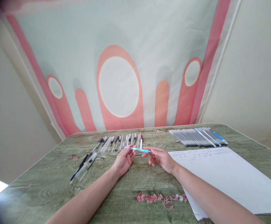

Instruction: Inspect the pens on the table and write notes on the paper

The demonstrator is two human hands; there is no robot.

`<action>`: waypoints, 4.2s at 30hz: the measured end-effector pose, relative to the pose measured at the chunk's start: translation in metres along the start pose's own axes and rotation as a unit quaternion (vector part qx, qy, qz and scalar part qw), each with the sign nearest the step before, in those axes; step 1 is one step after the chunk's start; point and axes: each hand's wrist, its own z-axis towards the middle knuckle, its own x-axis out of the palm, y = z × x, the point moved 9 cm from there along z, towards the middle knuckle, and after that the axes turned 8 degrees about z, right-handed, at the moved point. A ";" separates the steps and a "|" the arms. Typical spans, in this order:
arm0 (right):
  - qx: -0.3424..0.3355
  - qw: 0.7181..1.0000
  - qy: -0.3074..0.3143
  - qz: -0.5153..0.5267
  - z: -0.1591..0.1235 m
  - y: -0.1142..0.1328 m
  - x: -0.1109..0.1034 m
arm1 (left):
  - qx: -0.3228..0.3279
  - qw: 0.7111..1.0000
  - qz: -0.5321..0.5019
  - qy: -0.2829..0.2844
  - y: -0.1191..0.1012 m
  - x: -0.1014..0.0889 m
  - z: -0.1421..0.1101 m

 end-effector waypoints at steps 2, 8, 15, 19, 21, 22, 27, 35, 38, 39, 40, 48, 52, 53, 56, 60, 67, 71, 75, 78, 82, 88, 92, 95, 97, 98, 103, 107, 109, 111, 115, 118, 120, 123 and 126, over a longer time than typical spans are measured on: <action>0.003 0.999 -0.009 0.037 0.001 0.000 -0.004 | -0.009 1.000 0.006 0.016 0.002 0.003 -0.001; 0.003 0.996 -0.030 0.086 0.000 -0.001 -0.010 | -0.026 0.999 0.029 0.038 0.005 0.007 -0.003; -0.017 0.996 -0.042 0.077 0.000 0.000 -0.014 | -0.023 0.999 0.035 0.033 0.005 0.007 -0.005; -0.033 0.994 -0.058 0.090 0.002 0.002 -0.018 | -0.023 0.999 0.043 0.023 0.006 0.006 -0.005; -0.030 0.993 -0.057 0.100 0.003 0.002 -0.017 | -0.020 0.999 0.044 0.006 0.006 0.004 -0.004; -0.027 0.993 -0.054 0.105 0.003 0.001 -0.015 | -0.018 0.999 0.043 -0.003 0.006 0.003 -0.004; -0.016 0.992 -0.034 0.118 0.003 0.001 -0.006 | -0.010 0.999 0.040 -0.030 0.005 0.001 -0.003; -0.059 0.995 -0.076 0.037 -0.001 0.014 0.000 | -0.023 0.997 0.070 -0.020 0.009 0.002 -0.002; -0.065 0.993 -0.095 -0.011 -0.001 0.017 0.007 | -0.018 0.996 0.086 -0.008 0.008 0.005 -0.003; -0.071 0.992 -0.103 -0.029 -0.001 0.020 0.009 | -0.014 0.996 0.093 -0.003 0.007 0.007 -0.003; -0.082 0.989 -0.113 -0.045 -0.001 0.026 0.009 | -0.010 0.995 0.103 0.004 0.006 0.009 -0.004; -0.329 0.890 -0.314 -0.031 -0.035 0.138 -0.061 | 0.020 0.975 0.218 0.035 0.003 0.020 -0.008; -0.259 0.900 -0.347 0.035 -0.047 0.142 -0.106 | 0.029 0.974 0.223 0.024 0.001 0.018 -0.008; -0.228 0.909 -0.348 0.041 -0.049 0.136 -0.113 | 0.030 0.974 0.224 0.023 0.000 0.018 -0.008; -0.132 0.933 -0.331 0.037 -0.060 0.110 -0.121 | 0.027 0.973 0.229 0.023 -0.001 0.020 -0.009; -0.025 0.954 -0.296 -0.037 -0.074 0.073 -0.119 | 0.021 0.975 0.220 0.034 0.000 0.022 -0.009; -0.130 0.878 -0.354 -0.295 -0.092 0.078 -0.122 | 0.019 0.978 0.204 0.032 0.001 0.019 -0.007; -0.118 0.861 -0.339 -0.360 -0.089 0.074 -0.117 | 0.037 0.976 0.209 0.047 -0.001 0.023 -0.007; -0.112 0.829 -0.338 -0.431 -0.088 0.073 -0.118 | 0.032 0.975 0.214 0.042 0.000 0.023 -0.007; -0.119 0.816 -0.342 -0.451 -0.089 0.073 -0.120 | 0.025 0.976 0.213 0.038 0.001 0.023 -0.008; -0.117 0.810 -0.341 -0.462 -0.089 0.073 -0.120 | 0.021 0.978 0.206 0.037 0.001 0.023 -0.008; -0.111 0.807 -0.341 -0.470 -0.089 0.072 -0.120 | 0.019 0.980 0.192 0.048 0.003 0.021 -0.006; -0.115 0.808 -0.328 -0.476 -0.087 0.073 -0.116 | 0.020 0.981 0.186 0.058 0.004 0.021 -0.006; -0.128 0.807 -0.318 -0.482 -0.086 0.075 -0.109 | 0.020 0.981 0.185 0.061 0.004 0.021 -0.006; -0.132 0.803 -0.316 -0.488 -0.086 0.077 -0.106 | 0.020 0.981 0.185 0.062 0.004 0.021 -0.006; -0.131 0.802 -0.316 -0.490 -0.086 0.077 -0.106 | 0.019 0.981 0.185 0.062 0.004 0.021 -0.005; -0.114 0.798 -0.308 -0.506 -0.086 0.074 -0.109 | 0.018 0.981 0.185 0.062 0.005 0.020 -0.004; -0.113 0.784 -0.304 -0.530 -0.086 0.073 -0.111 | 0.017 0.980 0.189 0.065 0.005 0.020 -0.004; -0.114 0.780 -0.303 -0.536 -0.086 0.073 -0.111 | 0.015 0.980 0.189 0.065 0.006 0.020 -0.004; -0.115 0.779 -0.301 -0.539 -0.085 0.073 -0.110 | 0.014 0.980 0.188 0.065 0.006 0.020 -0.004; -0.108 0.782 -0.294 -0.539 -0.084 0.072 -0.110 | 0.017 0.980 0.188 0.068 0.006 0.018 -0.003; -0.109 0.780 -0.297 -0.539 -0.085 0.072 -0.110 | 0.020 0.979 0.189 0.070 0.006 0.019 -0.003; -0.111 0.777 -0.301 -0.541 -0.085 0.073 -0.110 | 0.022 0.979 0.193 0.069 0.005 0.019 -0.003; -0.110 0.776 -0.300 -0.544 -0.086 0.074 -0.108 | 0.020 0.979 0.194 0.065 0.005 0.019 -0.004; -0.110 0.777 -0.297 -0.544 -0.085 0.074 -0.107 | 0.016 0.979 0.191 0.063 0.005 0.019 -0.004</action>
